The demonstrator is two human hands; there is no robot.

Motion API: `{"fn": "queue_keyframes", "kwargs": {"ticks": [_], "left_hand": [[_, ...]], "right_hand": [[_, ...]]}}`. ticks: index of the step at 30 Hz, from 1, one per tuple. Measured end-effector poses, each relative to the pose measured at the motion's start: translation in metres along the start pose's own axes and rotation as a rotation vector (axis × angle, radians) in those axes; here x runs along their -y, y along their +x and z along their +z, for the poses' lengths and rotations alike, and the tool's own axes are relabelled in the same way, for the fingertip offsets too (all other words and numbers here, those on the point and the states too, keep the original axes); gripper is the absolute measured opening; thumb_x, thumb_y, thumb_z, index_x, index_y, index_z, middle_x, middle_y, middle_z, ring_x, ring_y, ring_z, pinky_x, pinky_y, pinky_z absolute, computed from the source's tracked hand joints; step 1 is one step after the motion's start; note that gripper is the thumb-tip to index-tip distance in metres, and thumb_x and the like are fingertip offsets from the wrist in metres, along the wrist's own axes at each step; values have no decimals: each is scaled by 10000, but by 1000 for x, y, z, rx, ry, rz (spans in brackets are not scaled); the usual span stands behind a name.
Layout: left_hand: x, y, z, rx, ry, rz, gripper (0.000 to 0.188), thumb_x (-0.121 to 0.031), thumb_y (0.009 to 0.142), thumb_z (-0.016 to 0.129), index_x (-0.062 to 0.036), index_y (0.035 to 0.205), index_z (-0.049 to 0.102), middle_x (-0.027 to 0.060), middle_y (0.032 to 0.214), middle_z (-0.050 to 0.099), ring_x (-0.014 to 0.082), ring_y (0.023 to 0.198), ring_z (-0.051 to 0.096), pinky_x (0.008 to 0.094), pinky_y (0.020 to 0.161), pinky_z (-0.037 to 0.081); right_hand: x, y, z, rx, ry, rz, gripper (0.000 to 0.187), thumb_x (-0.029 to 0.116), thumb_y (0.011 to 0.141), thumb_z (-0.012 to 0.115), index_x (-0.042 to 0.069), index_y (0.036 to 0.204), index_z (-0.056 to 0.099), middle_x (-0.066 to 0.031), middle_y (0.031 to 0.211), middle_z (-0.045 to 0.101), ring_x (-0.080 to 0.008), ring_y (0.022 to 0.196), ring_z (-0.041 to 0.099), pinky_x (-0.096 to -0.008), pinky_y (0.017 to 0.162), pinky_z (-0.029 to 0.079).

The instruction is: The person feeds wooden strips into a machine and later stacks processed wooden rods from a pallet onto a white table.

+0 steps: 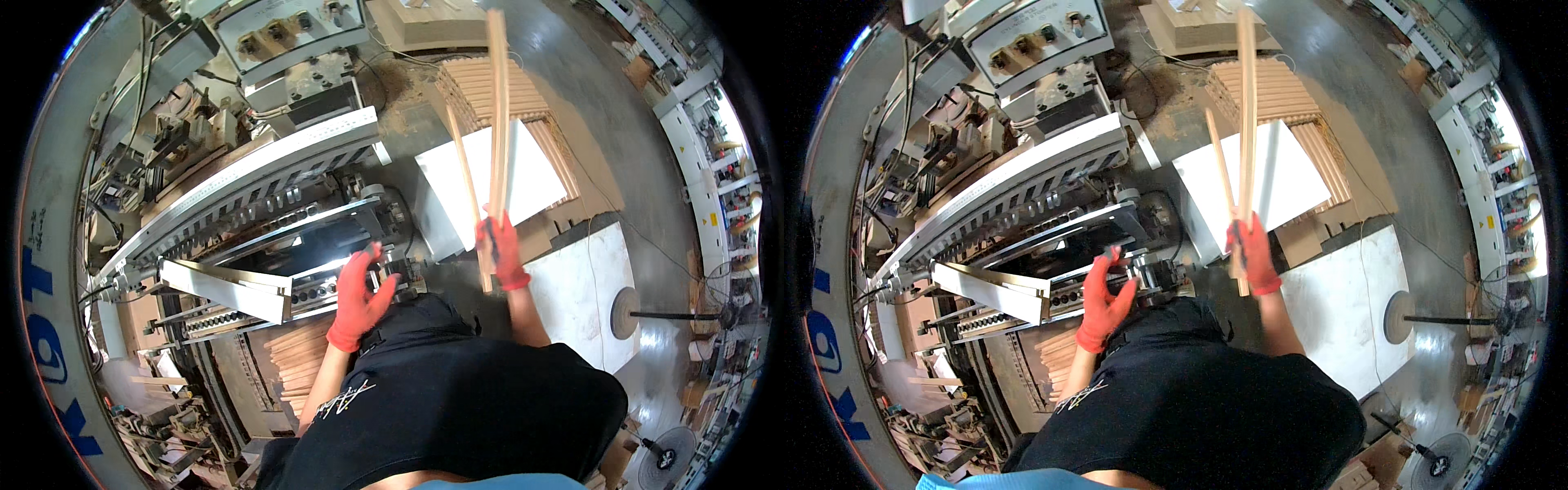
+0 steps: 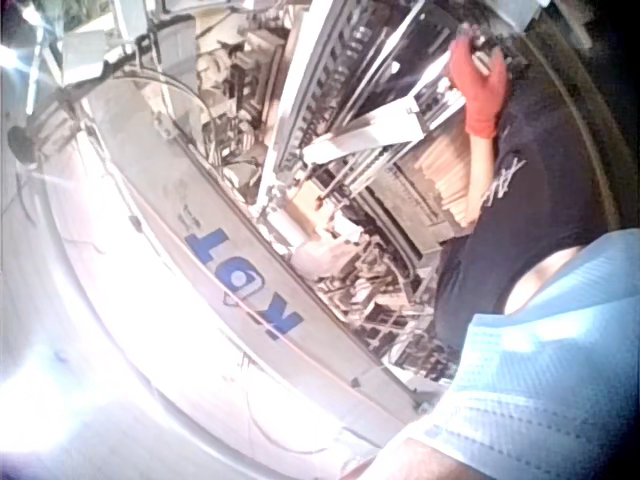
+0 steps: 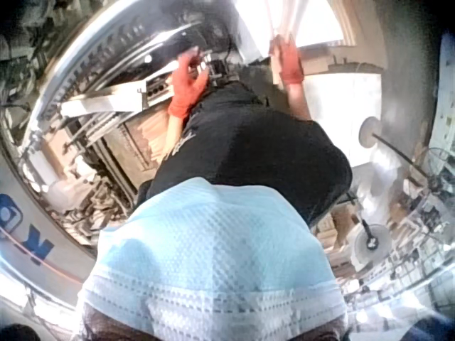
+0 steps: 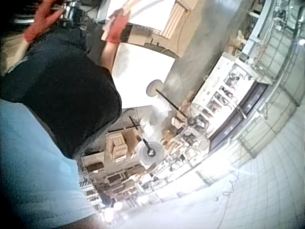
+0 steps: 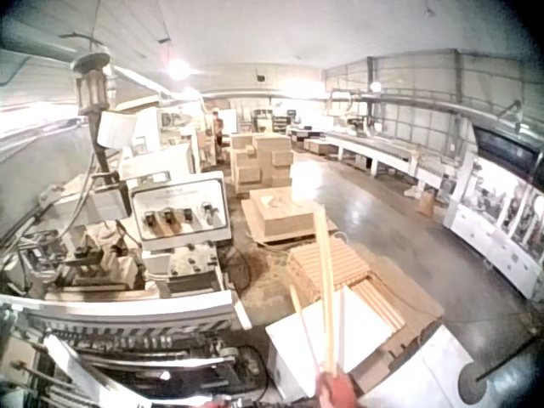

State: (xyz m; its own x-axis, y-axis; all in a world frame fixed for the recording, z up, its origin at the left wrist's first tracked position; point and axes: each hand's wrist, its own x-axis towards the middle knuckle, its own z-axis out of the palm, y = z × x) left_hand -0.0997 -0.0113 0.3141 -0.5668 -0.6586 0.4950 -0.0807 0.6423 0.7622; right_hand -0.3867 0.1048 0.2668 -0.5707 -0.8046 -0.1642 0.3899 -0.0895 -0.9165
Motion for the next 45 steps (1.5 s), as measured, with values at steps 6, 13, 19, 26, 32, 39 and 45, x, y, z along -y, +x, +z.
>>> {"fn": "queue_keyframes", "kwargs": {"ticks": [6, 13, 19, 26, 32, 39, 45], "left_hand": [[-42, 54, 13, 178, 247, -137, 681, -129, 767, 768, 12, 1347, 441, 219, 1165, 572, 388, 1054, 613, 430, 862, 506], [-6, -5, -55, -119, 460, -279, 436, -86, 704, 745, -97, 1127, 637, 117, 888, 639, 316, 802, 638, 393, 666, 505], [1, -77, -145, -104, 684, -202, 496, -219, 671, 794, -152, 1146, 668, 33, 880, 634, 245, 784, 622, 374, 657, 482], [15, -113, -217, -479, 1231, -369, 576, -265, 666, 832, -178, 1199, 630, 40, 1216, 602, 264, 1208, 516, 434, 1076, 336], [115, -102, -236, -1212, 522, -747, 840, -384, 769, 797, -35, 1425, 405, 214, 1370, 480, 389, 1274, 466, 438, 1067, 391], [180, -71, -190, -965, 581, -996, 943, -389, 718, 802, -44, 1466, 343, 258, 1394, 430, 424, 1272, 473, 451, 1057, 428], [176, -82, -190, -1086, 556, -866, 880, -297, 717, 799, -2, 1437, 386, 232, 1354, 473, 397, 1268, 479, 431, 1067, 423]], "right_hand": [[27, 14, 145, 365, -283, -422, 417, 140, 1019, 532, -5, 1363, 346, -72, 1047, 590, -146, 954, 564, -316, 885, 473], [78, 103, 163, 43, -406, -837, 513, 248, 1019, 484, 43, 1460, 321, -142, 1414, 486, -240, 1155, 555, -371, 1014, 410], [111, 111, 138, 179, -1458, -1586, 529, 77, 849, 607, 138, 1371, 553, -50, 1438, 533, -285, 1355, 441, -464, 1163, 269], [33, 106, 118, 856, -1483, -1264, 526, 145, 750, 757, 143, 1259, 626, -75, 1096, 642, -278, 999, 609, -419, 852, 458], [-50, 39, 192, 540, -1400, -1261, 532, 239, 776, 733, 145, 1288, 619, -15, 1089, 628, -215, 990, 590, -383, 796, 433], [-112, 43, 244, 454, -1416, -1150, 506, 252, 801, 727, 164, 1283, 600, 6, 1075, 589, -202, 971, 571, -388, 796, 422], [-138, 33, 282, 570, -1309, -1005, 423, 236, 852, 685, 120, 1248, 599, -25, 991, 608, -256, 911, 579, -406, 731, 458]]}}
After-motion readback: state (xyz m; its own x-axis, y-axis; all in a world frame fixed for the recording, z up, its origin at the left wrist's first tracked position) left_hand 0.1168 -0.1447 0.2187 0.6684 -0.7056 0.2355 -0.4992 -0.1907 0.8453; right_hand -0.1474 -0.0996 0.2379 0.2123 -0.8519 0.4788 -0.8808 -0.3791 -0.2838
